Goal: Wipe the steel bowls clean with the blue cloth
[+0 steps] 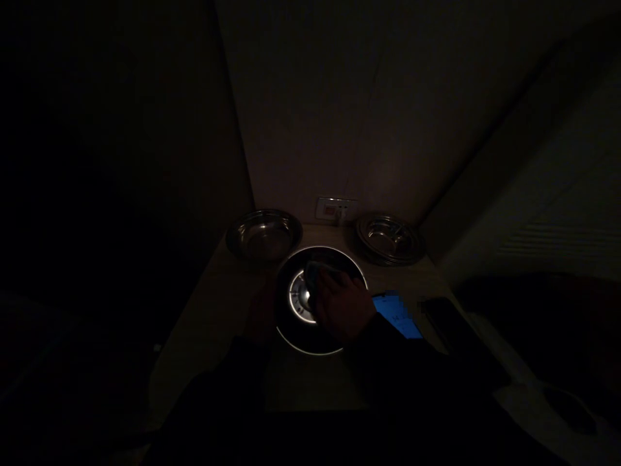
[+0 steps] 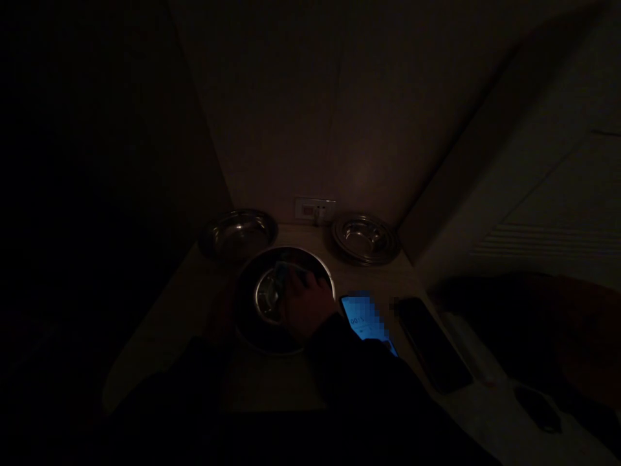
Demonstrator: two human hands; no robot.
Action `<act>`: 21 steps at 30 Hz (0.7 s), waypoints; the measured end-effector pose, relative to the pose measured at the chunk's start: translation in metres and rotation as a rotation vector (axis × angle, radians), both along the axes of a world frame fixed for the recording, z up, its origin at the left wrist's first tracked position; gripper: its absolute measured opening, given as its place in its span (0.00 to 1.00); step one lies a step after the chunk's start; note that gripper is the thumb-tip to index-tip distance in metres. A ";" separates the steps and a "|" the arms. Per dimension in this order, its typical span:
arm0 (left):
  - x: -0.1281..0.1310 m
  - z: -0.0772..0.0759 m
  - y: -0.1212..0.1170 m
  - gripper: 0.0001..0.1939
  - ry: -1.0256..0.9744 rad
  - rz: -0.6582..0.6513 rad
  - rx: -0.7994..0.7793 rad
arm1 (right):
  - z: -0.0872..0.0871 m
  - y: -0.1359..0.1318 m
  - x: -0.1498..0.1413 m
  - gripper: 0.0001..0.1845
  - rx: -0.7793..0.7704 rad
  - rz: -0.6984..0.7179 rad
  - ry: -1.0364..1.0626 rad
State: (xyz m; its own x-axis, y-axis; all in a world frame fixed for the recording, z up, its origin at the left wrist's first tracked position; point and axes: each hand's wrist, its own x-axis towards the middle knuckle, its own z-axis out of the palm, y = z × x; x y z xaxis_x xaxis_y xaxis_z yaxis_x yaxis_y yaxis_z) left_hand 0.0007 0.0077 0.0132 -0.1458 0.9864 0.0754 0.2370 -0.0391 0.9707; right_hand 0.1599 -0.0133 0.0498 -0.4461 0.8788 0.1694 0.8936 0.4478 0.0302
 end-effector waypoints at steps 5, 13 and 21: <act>-0.003 -0.004 0.002 0.15 0.101 0.084 -0.003 | -0.006 -0.007 -0.009 0.20 -0.040 0.247 0.041; -0.005 -0.011 0.003 0.17 0.118 0.026 0.027 | -0.001 -0.001 -0.009 0.23 -0.030 -0.010 0.054; -0.003 -0.004 0.001 0.19 0.090 -0.017 -0.019 | 0.003 -0.002 -0.003 0.23 -0.058 -0.038 0.030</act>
State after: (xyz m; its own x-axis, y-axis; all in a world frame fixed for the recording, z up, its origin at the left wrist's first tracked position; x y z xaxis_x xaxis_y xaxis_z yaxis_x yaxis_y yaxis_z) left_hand -0.0022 0.0084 0.0087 -0.1225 0.9901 0.0683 0.3228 -0.0253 0.9461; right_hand 0.1571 -0.0153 0.0530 -0.4078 0.9037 0.1304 0.9101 0.4138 -0.0216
